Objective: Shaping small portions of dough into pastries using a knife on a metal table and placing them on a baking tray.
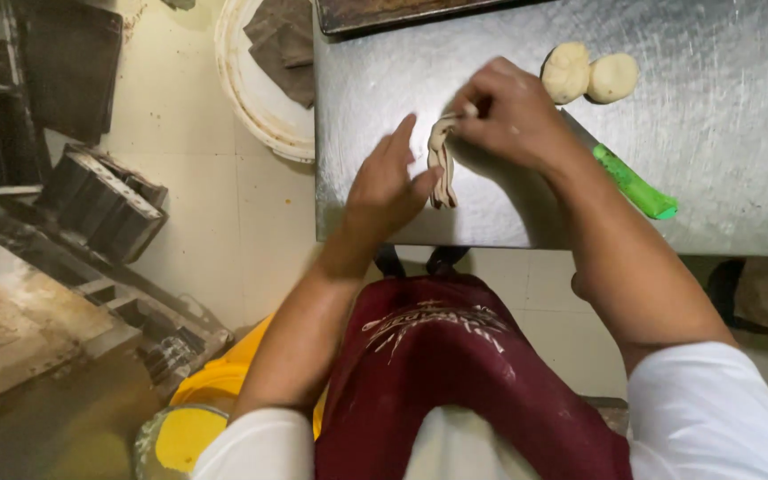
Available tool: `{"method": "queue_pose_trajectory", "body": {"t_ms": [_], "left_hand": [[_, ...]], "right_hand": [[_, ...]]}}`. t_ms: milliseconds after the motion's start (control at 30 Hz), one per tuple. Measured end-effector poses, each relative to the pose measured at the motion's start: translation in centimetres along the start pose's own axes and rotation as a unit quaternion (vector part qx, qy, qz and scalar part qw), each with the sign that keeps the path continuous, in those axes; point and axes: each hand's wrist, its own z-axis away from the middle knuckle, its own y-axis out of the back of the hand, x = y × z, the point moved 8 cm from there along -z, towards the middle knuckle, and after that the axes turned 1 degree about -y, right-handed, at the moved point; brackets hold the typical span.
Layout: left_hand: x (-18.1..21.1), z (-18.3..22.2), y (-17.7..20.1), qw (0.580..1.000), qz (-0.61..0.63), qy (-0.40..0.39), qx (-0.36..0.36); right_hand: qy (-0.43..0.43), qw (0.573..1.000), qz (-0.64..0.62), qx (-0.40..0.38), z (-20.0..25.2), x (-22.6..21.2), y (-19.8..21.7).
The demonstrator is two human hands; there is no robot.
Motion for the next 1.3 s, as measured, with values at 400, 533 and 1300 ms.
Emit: {"method": "queue_pose_trajectory", "body": {"t_ms": [400,533,1300], "left_hand": [[-1.8,0.1,-4.5,0.875,0.354,0.287,-0.162],[-0.9,0.6,-4.2,0.858,0.384,0.332,-0.075],[-6.9,-30.1,0.2,0.854,0.491,0.147,-0.085]], "right_hand": [[0.029,0.942,-0.31,0.129,9.2,5.3,-2.3],[0.028,0.929,-0.35,0.12,9.7,5.9,-2.2],[-0.204,0.892,-0.246,0.321,-13.2,9.5,7.9]]}}
